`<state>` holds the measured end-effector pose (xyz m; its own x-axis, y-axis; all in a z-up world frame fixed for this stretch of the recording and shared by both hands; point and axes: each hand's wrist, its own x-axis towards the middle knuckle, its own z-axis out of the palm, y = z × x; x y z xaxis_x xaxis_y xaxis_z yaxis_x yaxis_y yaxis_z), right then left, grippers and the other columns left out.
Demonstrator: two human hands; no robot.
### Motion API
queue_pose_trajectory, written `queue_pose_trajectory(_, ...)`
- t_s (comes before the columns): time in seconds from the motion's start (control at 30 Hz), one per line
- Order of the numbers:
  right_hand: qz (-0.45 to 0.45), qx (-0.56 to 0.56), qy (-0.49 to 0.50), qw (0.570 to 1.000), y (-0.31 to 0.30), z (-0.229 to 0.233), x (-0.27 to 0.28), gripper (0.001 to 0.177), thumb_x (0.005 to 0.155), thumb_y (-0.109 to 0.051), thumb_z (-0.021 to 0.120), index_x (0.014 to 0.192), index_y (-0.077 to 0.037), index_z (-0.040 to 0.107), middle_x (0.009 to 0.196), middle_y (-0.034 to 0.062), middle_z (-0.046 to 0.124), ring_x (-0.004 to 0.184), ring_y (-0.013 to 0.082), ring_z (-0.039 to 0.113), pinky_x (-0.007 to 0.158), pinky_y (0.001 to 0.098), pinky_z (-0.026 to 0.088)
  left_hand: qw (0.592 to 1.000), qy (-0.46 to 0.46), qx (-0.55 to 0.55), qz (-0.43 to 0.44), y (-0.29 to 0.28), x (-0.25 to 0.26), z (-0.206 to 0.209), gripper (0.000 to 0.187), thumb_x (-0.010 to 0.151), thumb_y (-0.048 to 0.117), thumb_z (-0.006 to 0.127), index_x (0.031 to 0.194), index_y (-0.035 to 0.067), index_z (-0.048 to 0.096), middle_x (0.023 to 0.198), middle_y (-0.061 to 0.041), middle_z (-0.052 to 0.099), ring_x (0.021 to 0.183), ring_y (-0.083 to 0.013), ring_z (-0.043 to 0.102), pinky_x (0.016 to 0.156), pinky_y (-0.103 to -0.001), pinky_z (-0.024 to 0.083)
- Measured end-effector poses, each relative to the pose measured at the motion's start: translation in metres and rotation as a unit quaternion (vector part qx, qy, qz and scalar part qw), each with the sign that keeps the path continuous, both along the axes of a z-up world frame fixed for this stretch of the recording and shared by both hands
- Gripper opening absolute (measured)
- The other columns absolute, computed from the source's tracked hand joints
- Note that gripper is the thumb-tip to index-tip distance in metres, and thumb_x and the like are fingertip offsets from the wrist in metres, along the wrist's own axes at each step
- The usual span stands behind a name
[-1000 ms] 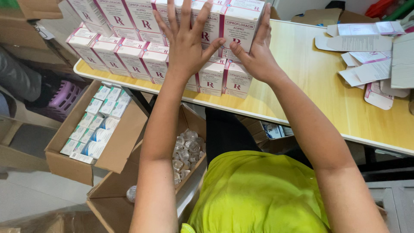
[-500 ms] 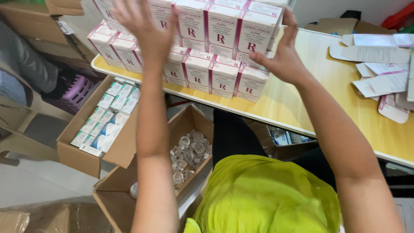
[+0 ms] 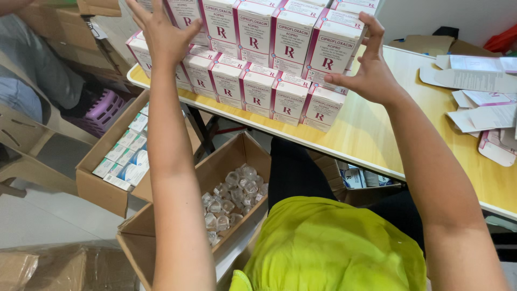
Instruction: The person repeatedly picks up small clear plastic bottles and inserts them into white cardboard boxes with pink markings. The person folds the box flaps to close them and stacks the completed boxes on a table. The person also retrieves more bottles from a large cardboard box on the floor.
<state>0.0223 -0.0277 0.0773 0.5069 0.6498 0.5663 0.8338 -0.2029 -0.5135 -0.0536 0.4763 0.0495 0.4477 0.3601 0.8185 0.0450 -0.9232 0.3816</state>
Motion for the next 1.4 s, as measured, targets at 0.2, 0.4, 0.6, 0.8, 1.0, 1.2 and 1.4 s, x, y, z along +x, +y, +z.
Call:
queue_pose_trajectory(0.2,0.005,0.012,-0.005,1.0,0.0,-0.007,0.003,0.12,0.087,-0.027,0.097,0.159,-0.031,0.002,0.166,0.0121,0.017,0.157,0.0371,0.034,0.124,0.0604,0.041,0.999,0.013,-0.022,0.029,0.002,-0.006,0.004,0.1,0.079,0.044,0.091,0.16,0.019,0.038,0.159,-0.042,0.008,0.148,-0.0595,0.017,0.122,-0.058,0.035)
queue_pose_trajectory(0.4,-0.004,0.022,0.007,1.0,0.003,-0.009,0.003,0.119,0.088,-0.029,0.097,0.16,-0.031,0.003,0.167,0.0112,0.025,0.156,0.0358,0.036,0.122,0.0588,0.041,0.995,0.097,-0.014,0.004,0.019,-0.022,0.017,0.1,0.087,0.064,0.082,0.164,0.02,0.034,0.164,-0.038,0.013,0.154,-0.0565,0.013,0.125,-0.065,0.025)
queue_pose_trajectory(0.6,-0.067,0.029,-0.048,0.996,0.005,-0.005,-0.006,0.116,0.083,-0.034,0.1,0.159,-0.029,0.012,0.158,0.0143,0.027,0.143,0.0355,0.044,0.121,0.0583,0.045,0.983,0.038,0.153,-0.097,-0.057,-0.025,0.027,0.11,0.089,0.082,0.071,0.165,0.013,0.032,0.172,-0.026,0.022,0.16,-0.0474,0.012,0.127,-0.073,0.004)
queue_pose_trajectory(0.8,-0.048,0.049,-0.092,0.993,0.017,-0.01,-0.016,0.113,0.087,-0.034,0.101,0.16,-0.028,0.015,0.153,0.0142,0.028,0.144,0.0351,0.044,0.122,0.0526,0.046,0.946,0.021,0.261,-0.193,-0.117,-0.022,0.041,0.087,0.091,0.072,0.078,0.149,0.015,0.049,0.147,-0.014,0.052,0.141,-0.0396,0.041,0.117,-0.065,0.02)
queue_pose_trajectory(1.0,-0.078,0.044,-0.107,0.99,0.028,-0.01,-0.025,0.114,0.087,-0.035,0.102,0.159,-0.029,0.015,0.15,0.0154,0.029,0.146,0.0373,0.039,0.125,0.0536,0.046,0.946,0.008,0.276,-0.17,-0.111,-0.019,0.043,0.075,0.097,0.06,0.083,0.146,0.013,0.051,0.144,-0.01,0.054,0.137,-0.0354,0.045,0.114,-0.065,0.024)
queue_pose_trajectory(1.2,-0.07,0.02,-0.077,0.994,0.025,-0.005,-0.025,0.116,0.085,-0.036,0.101,0.158,-0.029,0.01,0.152,0.0192,0.027,0.15,0.0413,0.04,0.123,0.055,0.046,0.951,0.022,0.262,-0.161,-0.101,-0.018,0.043,0.073,0.094,0.056,0.085,0.145,0.015,0.054,0.139,-0.009,0.057,0.134,-0.0347,0.047,0.111,-0.064,0.024)
queue_pose_trajectory(1.4,-0.028,0.019,-0.07,0.997,0.022,-0.003,-0.02,0.12,0.088,-0.031,0.099,0.16,-0.028,0.004,0.163,0.0193,0.022,0.16,0.0419,0.033,0.126,0.0547,0.038,0.954,0.016,0.253,-0.161,-0.116,-0.025,0.051,0.081,0.092,0.059,0.08,0.154,0.017,0.048,0.149,-0.013,0.051,0.145,-0.0373,0.039,0.115,-0.072,0.015)
